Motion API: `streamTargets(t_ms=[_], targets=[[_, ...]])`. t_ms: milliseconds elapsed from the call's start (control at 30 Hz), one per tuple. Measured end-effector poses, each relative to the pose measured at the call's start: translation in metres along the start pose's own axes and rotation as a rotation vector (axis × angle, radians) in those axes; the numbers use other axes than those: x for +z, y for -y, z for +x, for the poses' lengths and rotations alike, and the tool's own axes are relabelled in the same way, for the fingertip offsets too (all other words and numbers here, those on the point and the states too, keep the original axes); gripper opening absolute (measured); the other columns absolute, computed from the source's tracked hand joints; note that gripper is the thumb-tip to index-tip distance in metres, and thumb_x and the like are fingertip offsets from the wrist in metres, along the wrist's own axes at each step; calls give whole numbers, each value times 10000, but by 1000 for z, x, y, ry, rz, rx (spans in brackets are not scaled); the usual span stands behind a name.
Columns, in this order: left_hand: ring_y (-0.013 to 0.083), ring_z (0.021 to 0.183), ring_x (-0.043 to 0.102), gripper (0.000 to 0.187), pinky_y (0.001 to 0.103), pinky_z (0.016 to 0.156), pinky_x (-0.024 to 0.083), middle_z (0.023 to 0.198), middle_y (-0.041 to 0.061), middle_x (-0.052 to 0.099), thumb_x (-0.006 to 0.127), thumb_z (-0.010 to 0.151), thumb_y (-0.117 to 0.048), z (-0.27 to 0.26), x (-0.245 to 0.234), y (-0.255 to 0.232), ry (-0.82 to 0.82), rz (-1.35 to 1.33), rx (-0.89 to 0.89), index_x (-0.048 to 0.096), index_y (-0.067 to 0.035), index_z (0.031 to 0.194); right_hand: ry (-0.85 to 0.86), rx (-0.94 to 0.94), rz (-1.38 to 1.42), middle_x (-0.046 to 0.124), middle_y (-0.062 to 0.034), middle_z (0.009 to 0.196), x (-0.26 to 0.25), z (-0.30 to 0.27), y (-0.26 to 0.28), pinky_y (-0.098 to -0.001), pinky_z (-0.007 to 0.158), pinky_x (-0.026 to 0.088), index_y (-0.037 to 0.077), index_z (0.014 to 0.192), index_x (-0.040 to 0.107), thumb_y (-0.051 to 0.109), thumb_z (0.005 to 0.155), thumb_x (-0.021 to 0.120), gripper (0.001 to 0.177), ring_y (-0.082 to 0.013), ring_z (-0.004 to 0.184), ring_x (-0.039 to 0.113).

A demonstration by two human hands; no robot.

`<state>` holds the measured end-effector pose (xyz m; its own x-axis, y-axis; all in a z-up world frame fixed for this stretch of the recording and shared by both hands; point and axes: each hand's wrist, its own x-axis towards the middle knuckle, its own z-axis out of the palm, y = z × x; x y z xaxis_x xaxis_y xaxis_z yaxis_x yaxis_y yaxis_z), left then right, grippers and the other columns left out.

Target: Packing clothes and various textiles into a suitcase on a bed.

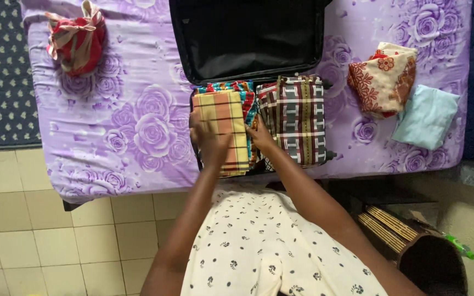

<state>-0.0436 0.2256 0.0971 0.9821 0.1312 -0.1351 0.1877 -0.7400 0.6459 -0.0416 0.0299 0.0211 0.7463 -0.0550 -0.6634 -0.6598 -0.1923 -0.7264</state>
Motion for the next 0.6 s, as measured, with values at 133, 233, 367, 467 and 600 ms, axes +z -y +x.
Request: streamTargets(t_ms=[133, 233, 367, 467, 600], targets=[[331, 1552, 139, 878, 653, 1195, 82, 1677, 169, 146, 672, 910, -506, -13, 26, -13, 92, 230, 334, 247, -188, 1609, -149, -83, -77, 505, -179, 1492, 10, -24, 24, -470, 1051, 486, 156, 1621, 196, 358, 976, 604, 789, -346, 1333, 548], [253, 1598, 121, 742, 569, 1238, 61, 1722, 72, 162, 588, 1013, -477, 1, 57, 20, 132, 401, 463, 280, -225, 1639, -380, -376, -311, 447, -158, 1536, 20, -35, 47, -470, 1138, 440, 168, 1599, 307, 349, 1019, 601, 675, -331, 1410, 470], [159, 1575, 274, 613, 420, 1293, 230, 1703, -18, 314, 546, 1081, -454, 28, 21, 31, 346, 158, 425, 388, -279, 1647, -353, -716, -731, 327, -128, 1649, 45, -44, 66, -500, 1270, 215, 172, 1591, 338, 463, 1075, 540, 625, -312, 1557, 265], [283, 1510, 298, 675, 611, 1207, 231, 1642, 94, 331, 540, 993, -488, 36, -6, 10, 322, -42, 309, 426, -196, 1591, -178, -691, -890, 258, -95, 1693, 46, -28, 60, -500, 1289, 70, 189, 1624, 308, 556, 1055, 467, 696, -287, 1589, 163], [366, 1573, 138, 692, 727, 1181, 58, 1701, 136, 185, 511, 968, -496, 31, 15, 25, 109, 419, 429, 410, -191, 1581, -134, -643, -906, 232, -28, 1722, 42, -18, 50, -521, 1295, 4, 259, 1635, 309, 581, 1057, 451, 677, -236, 1610, 129]])
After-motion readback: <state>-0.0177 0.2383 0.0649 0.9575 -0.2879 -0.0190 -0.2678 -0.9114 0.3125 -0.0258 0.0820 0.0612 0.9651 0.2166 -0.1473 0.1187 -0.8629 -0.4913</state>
